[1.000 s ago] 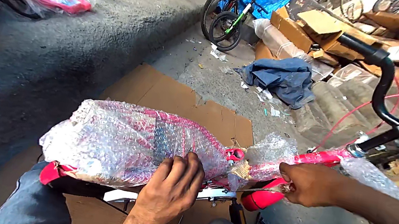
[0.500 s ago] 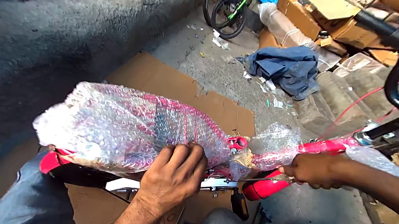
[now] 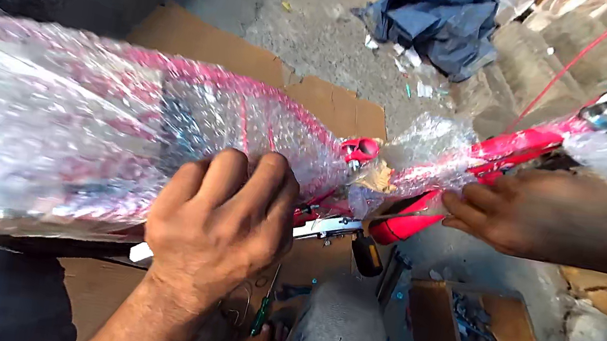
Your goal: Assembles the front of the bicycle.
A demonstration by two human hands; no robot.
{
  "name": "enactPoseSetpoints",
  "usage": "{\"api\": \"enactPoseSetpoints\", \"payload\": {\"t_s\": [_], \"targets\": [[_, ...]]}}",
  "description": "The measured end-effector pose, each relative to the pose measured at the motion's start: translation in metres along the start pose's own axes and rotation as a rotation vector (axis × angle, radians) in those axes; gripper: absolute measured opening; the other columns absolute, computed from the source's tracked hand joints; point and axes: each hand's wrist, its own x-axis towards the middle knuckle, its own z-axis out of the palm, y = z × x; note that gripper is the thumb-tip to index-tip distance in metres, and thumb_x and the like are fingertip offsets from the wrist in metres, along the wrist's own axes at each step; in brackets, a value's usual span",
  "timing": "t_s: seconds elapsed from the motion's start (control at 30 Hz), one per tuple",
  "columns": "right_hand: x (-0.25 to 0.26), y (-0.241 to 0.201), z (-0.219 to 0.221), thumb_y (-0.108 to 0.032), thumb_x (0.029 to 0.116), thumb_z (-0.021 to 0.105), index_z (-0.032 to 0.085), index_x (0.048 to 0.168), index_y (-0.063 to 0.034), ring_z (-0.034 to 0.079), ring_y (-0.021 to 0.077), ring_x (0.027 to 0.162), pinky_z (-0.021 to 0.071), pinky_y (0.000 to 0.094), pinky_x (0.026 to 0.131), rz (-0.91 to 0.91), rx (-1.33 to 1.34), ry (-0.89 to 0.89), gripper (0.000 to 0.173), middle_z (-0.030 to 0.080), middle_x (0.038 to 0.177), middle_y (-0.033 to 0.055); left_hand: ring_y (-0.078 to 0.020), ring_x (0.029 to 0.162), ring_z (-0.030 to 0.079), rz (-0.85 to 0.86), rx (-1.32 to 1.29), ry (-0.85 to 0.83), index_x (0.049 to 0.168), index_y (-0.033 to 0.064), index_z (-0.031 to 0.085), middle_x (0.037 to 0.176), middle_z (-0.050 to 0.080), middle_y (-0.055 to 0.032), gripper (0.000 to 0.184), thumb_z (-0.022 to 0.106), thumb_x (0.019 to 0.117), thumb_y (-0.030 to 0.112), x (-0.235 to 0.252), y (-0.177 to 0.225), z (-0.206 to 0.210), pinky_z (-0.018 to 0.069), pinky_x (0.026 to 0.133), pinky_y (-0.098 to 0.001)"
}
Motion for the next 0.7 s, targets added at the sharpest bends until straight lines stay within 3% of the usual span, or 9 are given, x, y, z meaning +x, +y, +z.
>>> {"api": "enactPoseSetpoints", "payload": {"t_s": [0.1,0.17,0.23,0.33,0.4,0.47,0.53,0.6,0.7], "targets": [[0.021,0.01,-0.009,-0.051,0.1028,0.047,0.068,0.08,-0.0184,0.062,0.0211,0.055,0.0485,0.0426,0.047,0.332,0.28,-0.377,0.045,0.057,0.061,0.0005,-0.0311,0.071,0.056,-0.019,0.021,0.005,0.103,0.0054,0.072,0.095,0.067,-0.0119,0.028,0.056,0.095,0.027,-0.001,0.002,0.003,0.0378,0.057,-0.0446],[0.038,0.026,-0.012,-0.055,0.1032,0.052,0.07,0.075,-0.015,0.06,0.0192,0.058,0.0508,0.0445,0.057,0.586,0.645,-0.72,0.052,0.06,0.062,0.0028,-0.0308,0.072,0.057,-0.024,0.027,0.023,0.103,0.0065,0.072,0.094,0.067,-0.0106,0.029,0.056,0.0931,0.028,0.002,0.001,0.005,0.0391,0.057,-0.0445],[0.043,0.034,-0.011,-0.053,0.103,0.055,0.072,0.079,-0.0094,0.061,0.0213,0.058,0.0518,0.0465,0.059,0.665,0.795,-0.785,0.053,0.062,0.065,0.0067,-0.0297,0.073,0.058,-0.021,0.026,0.032,0.101,0.007,0.073,0.092,0.066,-0.0098,0.029,0.056,0.0927,0.029,0.004,-0.001,0.007,0.0414,0.06,-0.044],[0.038,0.028,-0.017,-0.06,0.0912,0.068,0.072,0.096,-0.0205,0.069,0.0216,0.079,0.056,0.052,0.073,0.572,0.574,-0.621,0.04,0.068,0.079,0.0012,-0.0273,0.075,0.059,0.005,0.033,-0.003,0.101,0.0085,0.073,0.093,0.066,-0.0078,0.028,0.058,0.0918,0.03,0.005,-0.005,0.005,0.0436,0.061,-0.042],[0.021,0.016,-0.015,-0.048,0.0939,0.065,0.067,0.099,-0.0216,0.068,0.0172,0.072,0.0549,0.0427,0.061,0.332,0.306,-0.315,0.027,0.065,0.074,-0.0043,-0.027,0.075,0.059,0.021,0.03,-0.031,0.101,0.0083,0.073,0.092,0.066,-0.0078,0.027,0.058,0.094,0.03,0.005,-0.005,0.002,0.0429,0.06,-0.0412],[0.008,0.007,-0.008,-0.029,0.0956,0.063,0.074,0.104,-0.0134,0.069,0.0246,0.075,0.0548,0.0415,0.057,0.082,0.085,-0.011,0.021,0.069,0.082,0.0024,-0.028,0.075,0.059,0.03,0.029,-0.023,0.102,0.0074,0.072,0.094,0.066,-0.0089,0.027,0.057,0.0955,0.029,0.003,-0.004,0.001,0.0429,0.061,-0.0421],[0.001,0.0,-0.007,-0.016,0.0964,0.063,0.071,0.118,-0.0075,0.067,0.0288,0.071,0.0539,0.0416,0.055,-0.038,-0.016,0.021,0.025,0.069,0.09,0.0103,-0.0286,0.075,0.059,0.039,0.041,0.002,0.104,0.0068,0.072,0.097,0.067,-0.0097,0.028,0.056,0.096,0.028,0.001,-0.004,0.001,0.0418,0.061,-0.0426],[-0.002,-0.005,-0.005,-0.006,0.095,0.061,0.067,0.132,-0.0096,0.063,0.0269,0.06,0.051,0.0387,0.047,-0.043,-0.009,-0.035,0.038,0.065,0.084,0.0118,-0.0294,0.073,0.059,0.041,0.041,0.02,0.106,0.0061,0.071,0.099,0.068,-0.0109,0.028,0.057,0.0957,0.028,-0.002,-0.004,0.002,0.0411,0.059,-0.043],[-0.005,-0.003,-0.004,-0.001,0.0953,0.055,0.065,0.136,-0.0128,0.058,0.0249,0.053,0.0452,0.0363,0.041,-0.032,0.046,-0.09,0.043,0.058,0.076,0.0101,-0.0312,0.07,0.057,0.046,0.007,0.007,0.109,0.005,0.07,0.101,0.068,-0.0136,0.031,0.057,0.0964,0.03,-0.003,-0.005,0.0,0.0392,0.056,-0.0444]]}}
